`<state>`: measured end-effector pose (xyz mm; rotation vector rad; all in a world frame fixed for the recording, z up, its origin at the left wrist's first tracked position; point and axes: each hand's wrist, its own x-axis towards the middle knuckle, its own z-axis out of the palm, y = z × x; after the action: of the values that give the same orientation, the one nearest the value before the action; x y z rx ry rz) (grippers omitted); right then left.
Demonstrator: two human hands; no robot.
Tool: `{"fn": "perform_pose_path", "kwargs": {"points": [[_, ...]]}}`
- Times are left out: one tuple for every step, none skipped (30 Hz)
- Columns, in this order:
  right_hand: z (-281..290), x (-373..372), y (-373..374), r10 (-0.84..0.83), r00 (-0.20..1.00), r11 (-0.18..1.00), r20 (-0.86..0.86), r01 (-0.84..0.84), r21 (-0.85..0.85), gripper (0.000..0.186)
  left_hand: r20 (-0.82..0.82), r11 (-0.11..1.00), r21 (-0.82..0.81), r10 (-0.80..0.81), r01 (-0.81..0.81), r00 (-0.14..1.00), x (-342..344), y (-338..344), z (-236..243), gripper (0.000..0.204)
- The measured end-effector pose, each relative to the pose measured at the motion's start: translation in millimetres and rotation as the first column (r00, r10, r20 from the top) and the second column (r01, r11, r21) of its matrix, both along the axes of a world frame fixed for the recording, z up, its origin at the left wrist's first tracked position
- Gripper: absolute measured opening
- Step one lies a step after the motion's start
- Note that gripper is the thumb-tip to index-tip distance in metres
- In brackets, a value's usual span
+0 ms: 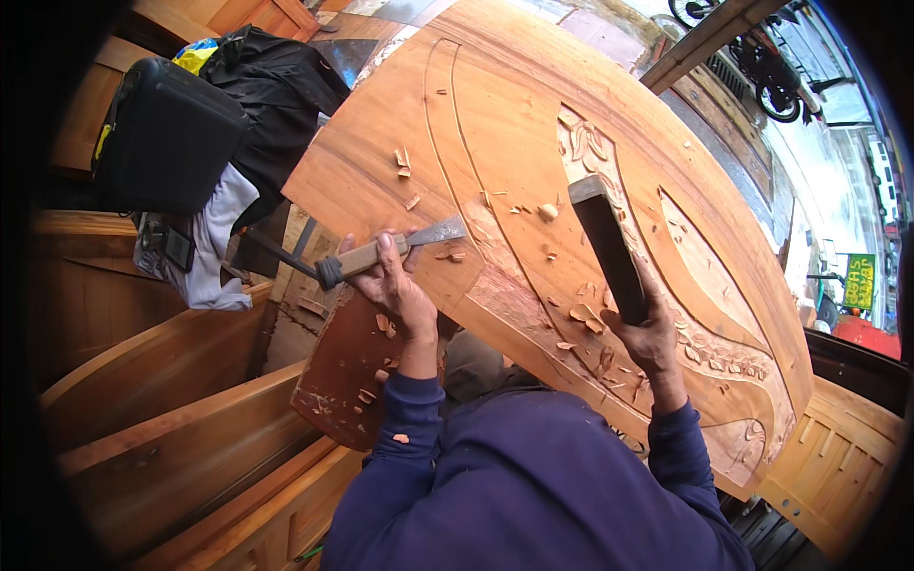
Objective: The person carves intricate floral designs onto a large wooden panel. The person holds a chisel in one hand and strikes it repeatedly with a wooden mallet to chip away wood fragments and detail the surface patterns.
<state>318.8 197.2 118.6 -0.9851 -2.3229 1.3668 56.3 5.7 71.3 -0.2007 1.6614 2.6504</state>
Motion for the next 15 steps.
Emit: {"fn": "perform_pose_path", "kwargs": {"points": [[1.9, -1.9, 2.5, 0.01, 0.999, 0.999, -0.041, -0.008, 0.043, 0.092, 0.011, 1.0, -0.009, -0.003, 0.003, 1.0, -1.2, 1.2, -1.6, 0.056], [5.9, -4.1, 6.1, 0.019, 0.997, 0.996, -0.079, -0.011, 0.092, 0.092, 0.01, 1.0, -0.006, -0.004, 0.004, 1.0, -2.0, 3.4, -5.2, 0.056], [13.9, -9.7, 9.3, 0.029, 0.998, 0.992, -0.063, -0.021, 0.124, 0.096, 0.001, 0.999, -0.036, -0.023, 0.023, 1.0, -2.3, 4.2, -10.9, 0.057], [23.4, -20.3, 13.0, 0.033, 0.997, 0.992, -0.064, -0.025, 0.126, 0.096, -0.008, 0.997, -0.067, -0.041, 0.04, 0.999, -2.9, 4.2, -15.7, 0.057], [34.5, -34.1, 16.7, 0.087, 0.987, 0.982, -0.132, -0.063, 0.176, 0.098, -0.027, 0.997, -0.071, -0.032, 0.03, 0.999, -3.9, 7.4, -16.0, 0.056], [46.5, -47.8, 19.0, 0.145, 0.97, 0.969, -0.197, -0.098, 0.228, 0.101, -0.027, 0.997, -0.067, -0.03, 0.028, 0.999, -4.0, 10.5, -16.1, 0.056], [62.1, -60.1, 18.6, 0.104, 0.979, 0.99, -0.176, -0.086, 0.109, 0.104, -0.044, 0.998, -0.064, -0.022, 0.019, 0.999, -3.8, 13.2, -15.5, 0.054], [76.6, -78.4, 18.2, 0.136, 0.966, 0.982, -0.219, -0.102, 0.16, 0.102, -0.062, 0.998, -0.063, -0.009, 0.006, 0.998, -3.6, 14.2, -15.5, 0.052], [92.1, -96.4, 17.8, 0.168, 0.951, 0.97, -0.258, -0.112, 0.216, 0.1, -0.1, 0.997, -0.077, -0.004, -0.004, 0.995, -3.6, 15.9, -19.4, 0.05], [112.2, -121.0, 9.5, 0.183, 0.911, 0.98, -0.369, -0.139, 0.142, 0.097, -0.103, 0.997, -0.075, 0.002, -0.01, 0.995, -4.5, 16.5, -23.1, 0.05], [131.4, -146.1, 0.9, 0.192, 0.86, 0.981, -0.473, -0.18, 0.072, 0.093, -0.119, 0.998, -0.065, 0.007, -0.015, 0.993, -5.4, 16.7, -28.0, 0.05], [142.9, -174.2, -10.1, 0.213, 0.767, 0.962, -0.606, -0.272, -0.006, 0.087, -0.136, 0.998, -0.058, 0.012, -0.02, 0.991, -5.7, 14.7, -31.8, 0.049], [154.2, -202.5, -21.0, 0.215, 0.658, 0.922, -0.721, -0.38, -0.072, 0.08, -0.105, 0.999, -0.041, 0.007, -0.012, 0.994, -5.9, 12.2, -35.4, 0.05], [154.0, -234.3, -37.2, 0.268, 0.533, 0.896, -0.802, -0.444, 0.005, 0.073, -0.109, 0.999, -0.039, 0.013, -0.017, 0.994, -5.3, 10.3, -36.8, 0.05], [152.4, -267.5, -55.5, 0.317, 0.391, 0.855, -0.864, -0.511, 0.083, 0.067, -0.115, 0.997, -0.065, 0.034, -0.042, 0.993, -5.3, 5.8, -38.3, 0.05]]}}
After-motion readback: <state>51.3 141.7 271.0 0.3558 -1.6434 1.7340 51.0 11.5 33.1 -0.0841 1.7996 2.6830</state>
